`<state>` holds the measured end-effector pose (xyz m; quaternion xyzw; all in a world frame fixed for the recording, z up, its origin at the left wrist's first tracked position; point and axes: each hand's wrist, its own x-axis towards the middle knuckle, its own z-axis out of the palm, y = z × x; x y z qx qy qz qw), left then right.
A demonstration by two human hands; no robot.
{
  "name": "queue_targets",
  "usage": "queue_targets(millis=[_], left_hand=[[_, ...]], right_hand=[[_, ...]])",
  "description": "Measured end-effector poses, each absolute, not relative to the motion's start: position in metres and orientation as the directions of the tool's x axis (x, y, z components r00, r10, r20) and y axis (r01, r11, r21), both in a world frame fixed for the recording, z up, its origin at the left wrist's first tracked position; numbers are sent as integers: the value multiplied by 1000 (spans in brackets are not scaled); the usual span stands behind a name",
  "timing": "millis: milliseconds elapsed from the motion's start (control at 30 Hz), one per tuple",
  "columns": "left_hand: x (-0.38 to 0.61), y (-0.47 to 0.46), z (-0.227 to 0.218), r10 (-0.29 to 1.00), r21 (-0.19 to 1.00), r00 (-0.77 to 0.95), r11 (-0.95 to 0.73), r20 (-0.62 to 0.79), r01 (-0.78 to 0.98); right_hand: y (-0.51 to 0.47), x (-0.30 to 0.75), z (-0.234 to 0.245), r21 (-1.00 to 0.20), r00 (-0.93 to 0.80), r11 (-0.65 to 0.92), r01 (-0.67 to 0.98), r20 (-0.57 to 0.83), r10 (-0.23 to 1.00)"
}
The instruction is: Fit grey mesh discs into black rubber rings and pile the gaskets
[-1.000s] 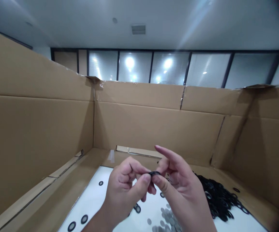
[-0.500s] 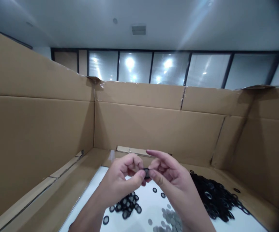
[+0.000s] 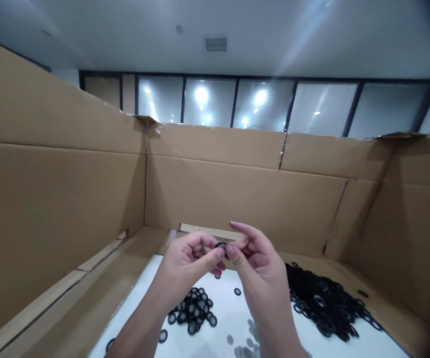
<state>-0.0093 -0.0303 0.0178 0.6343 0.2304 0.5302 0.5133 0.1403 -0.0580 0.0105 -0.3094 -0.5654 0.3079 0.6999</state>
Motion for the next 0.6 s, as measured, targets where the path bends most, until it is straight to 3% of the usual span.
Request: queue_targets(millis=[433, 600], left_hand=[[-14, -36, 17, 841, 898, 316, -422, 439, -124], [-14, -40, 23, 849, 893, 278, -413, 449, -181]], right_hand=[[-57, 134, 9, -729, 230, 683, -51, 657, 718], [-56, 132, 9, -740, 171, 671, -40, 657, 734]])
